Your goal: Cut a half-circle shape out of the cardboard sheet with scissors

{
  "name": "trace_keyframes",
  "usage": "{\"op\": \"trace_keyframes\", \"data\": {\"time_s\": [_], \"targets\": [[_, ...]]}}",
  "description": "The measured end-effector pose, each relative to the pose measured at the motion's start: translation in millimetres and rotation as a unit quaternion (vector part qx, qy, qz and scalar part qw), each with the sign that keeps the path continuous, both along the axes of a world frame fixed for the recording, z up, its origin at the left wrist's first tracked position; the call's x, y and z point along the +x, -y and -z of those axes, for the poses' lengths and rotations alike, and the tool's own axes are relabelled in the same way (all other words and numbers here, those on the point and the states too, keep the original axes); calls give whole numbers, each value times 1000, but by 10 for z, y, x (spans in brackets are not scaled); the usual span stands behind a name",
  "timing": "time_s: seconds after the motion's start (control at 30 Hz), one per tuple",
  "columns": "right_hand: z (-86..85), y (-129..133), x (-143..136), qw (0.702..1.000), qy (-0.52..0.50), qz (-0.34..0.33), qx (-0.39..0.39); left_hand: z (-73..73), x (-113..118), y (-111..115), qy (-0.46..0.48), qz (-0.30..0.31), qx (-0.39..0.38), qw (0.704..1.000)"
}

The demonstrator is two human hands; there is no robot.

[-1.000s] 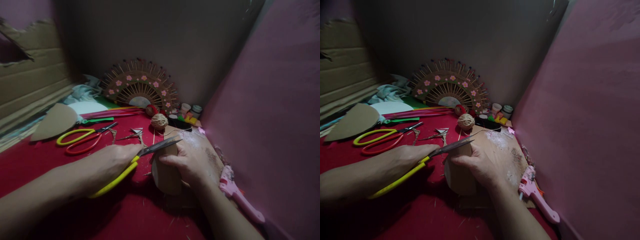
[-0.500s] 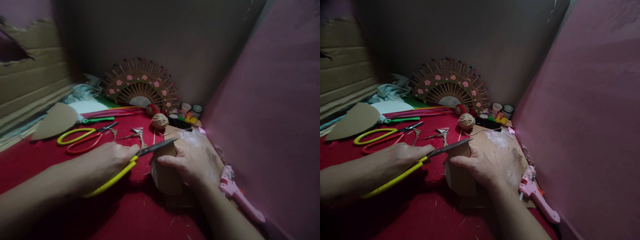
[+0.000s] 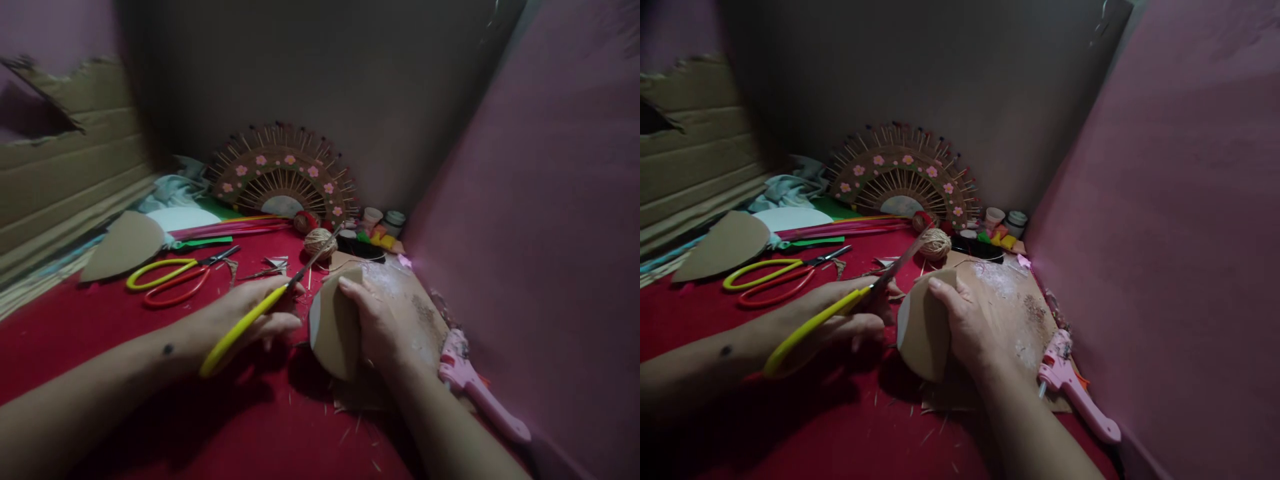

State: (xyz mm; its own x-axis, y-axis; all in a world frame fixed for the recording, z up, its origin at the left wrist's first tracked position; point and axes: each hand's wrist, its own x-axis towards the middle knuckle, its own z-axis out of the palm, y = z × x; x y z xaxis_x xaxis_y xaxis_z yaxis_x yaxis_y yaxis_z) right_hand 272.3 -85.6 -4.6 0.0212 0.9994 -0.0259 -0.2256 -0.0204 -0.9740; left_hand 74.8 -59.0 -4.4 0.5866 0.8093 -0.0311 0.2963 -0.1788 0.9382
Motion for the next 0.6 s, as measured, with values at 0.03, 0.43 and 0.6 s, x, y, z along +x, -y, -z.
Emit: {"op": "trace_keyframes", "data": {"time_s": [0.03, 0.43, 0.6], "targets": [[18, -11, -17, 1000, -21, 4, 10, -26, 26, 31, -1, 2, -24, 1000], [125, -37, -55, 990, -90, -81, 72, 66, 72, 21, 59, -43, 56, 996], [93, 15, -64, 984, -119, -111, 73, 55, 133, 80, 116, -24, 29, 993]]}}
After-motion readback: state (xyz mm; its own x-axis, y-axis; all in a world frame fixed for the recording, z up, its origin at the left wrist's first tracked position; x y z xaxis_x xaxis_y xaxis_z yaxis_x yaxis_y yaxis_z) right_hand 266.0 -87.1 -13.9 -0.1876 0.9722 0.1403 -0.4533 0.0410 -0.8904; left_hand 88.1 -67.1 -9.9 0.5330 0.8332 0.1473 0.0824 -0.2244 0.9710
